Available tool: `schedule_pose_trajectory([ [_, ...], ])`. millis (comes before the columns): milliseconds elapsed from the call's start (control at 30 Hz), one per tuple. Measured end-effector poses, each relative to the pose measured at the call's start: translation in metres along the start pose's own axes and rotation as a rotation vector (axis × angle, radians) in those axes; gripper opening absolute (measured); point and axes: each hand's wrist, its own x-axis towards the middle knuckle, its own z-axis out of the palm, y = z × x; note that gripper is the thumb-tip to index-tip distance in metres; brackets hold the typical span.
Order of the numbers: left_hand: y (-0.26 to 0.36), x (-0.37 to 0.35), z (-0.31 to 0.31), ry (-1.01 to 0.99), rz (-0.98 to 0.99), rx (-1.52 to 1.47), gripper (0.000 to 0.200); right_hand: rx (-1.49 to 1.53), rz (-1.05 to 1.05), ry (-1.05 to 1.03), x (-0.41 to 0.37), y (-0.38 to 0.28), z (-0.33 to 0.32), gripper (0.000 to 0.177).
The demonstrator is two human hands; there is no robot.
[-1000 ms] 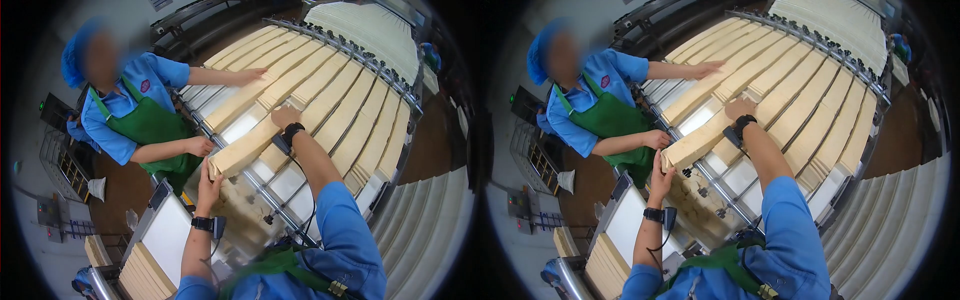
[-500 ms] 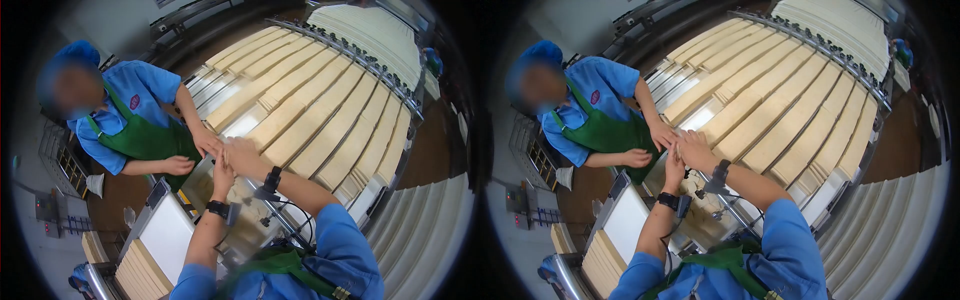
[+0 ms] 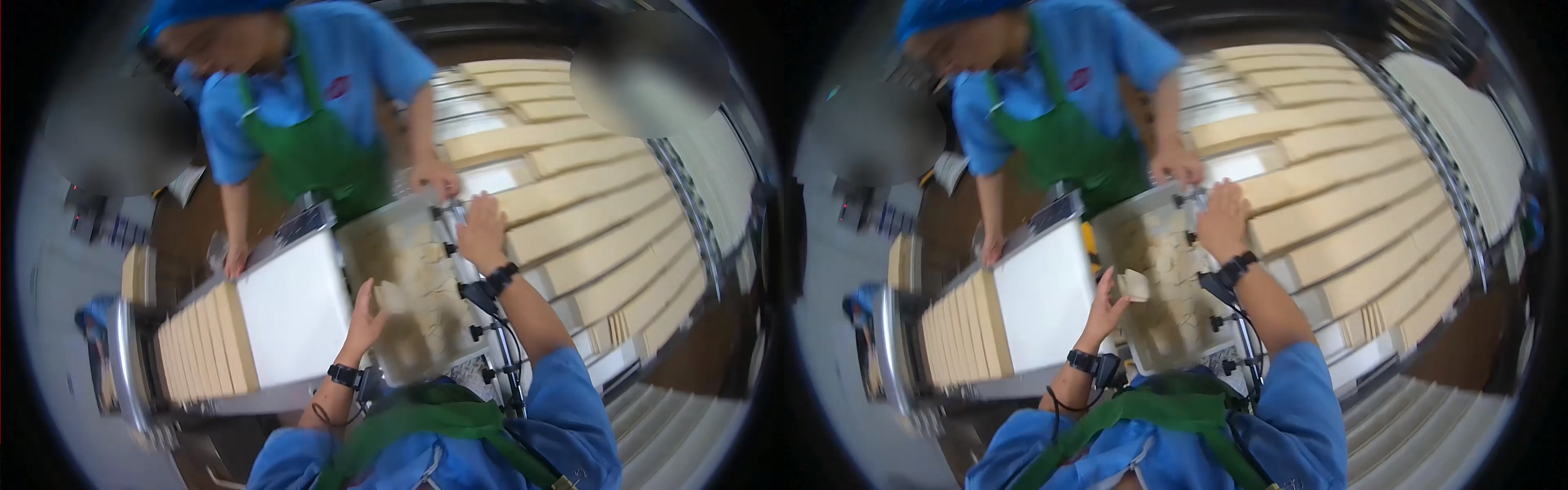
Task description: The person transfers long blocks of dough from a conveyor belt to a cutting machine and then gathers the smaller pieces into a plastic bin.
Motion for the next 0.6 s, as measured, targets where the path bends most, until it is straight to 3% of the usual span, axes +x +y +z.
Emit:
schedule_pose_trajectory([
  [33, -0.024, -0.011, -0.003, 0.049, 0.071, 0.053, 0.074, 0.016, -0.037, -0.027, -0.007, -0.009, -0.005, 0.077],
  [133, -0.039, -0.05, -0.022, 0.06, -0.143, -0.163, 0.047, 0.082, -0.215, -0.207, -0.033, -0.031, -0.009, 0.084],
  [200, -0.033, -0.075, -0.035, 0.161, -0.144, -0.177, 0.026, 0.043, -0.317, -0.269, -0.052, -0.028, 0.013, 0.09],
  [267, -0.021, -0.096, -0.053, 0.139, -0.296, -0.168, 0.023, 0.045, -0.334, -0.224, -0.056, -0.025, 0.014, 0.097],
  [367, -0.032, -0.127, -0.071, 0.208, -0.366, -0.136, 0.022, -0.018, -0.286, -0.249, -0.055, -0.027, 0.012, 0.1],
  [467, -0.061, -0.154, -0.075, 0.439, -0.289, -0.139, 0.022, -0.115, -0.285, -0.234, -0.055, -0.03, 0.016, 0.098],
  [600, -0.06, -0.184, -0.111, 0.564, -0.435, -0.329, 0.022, -0.159, -0.181, -0.314, -0.046, -0.038, 0.014, 0.095],
])
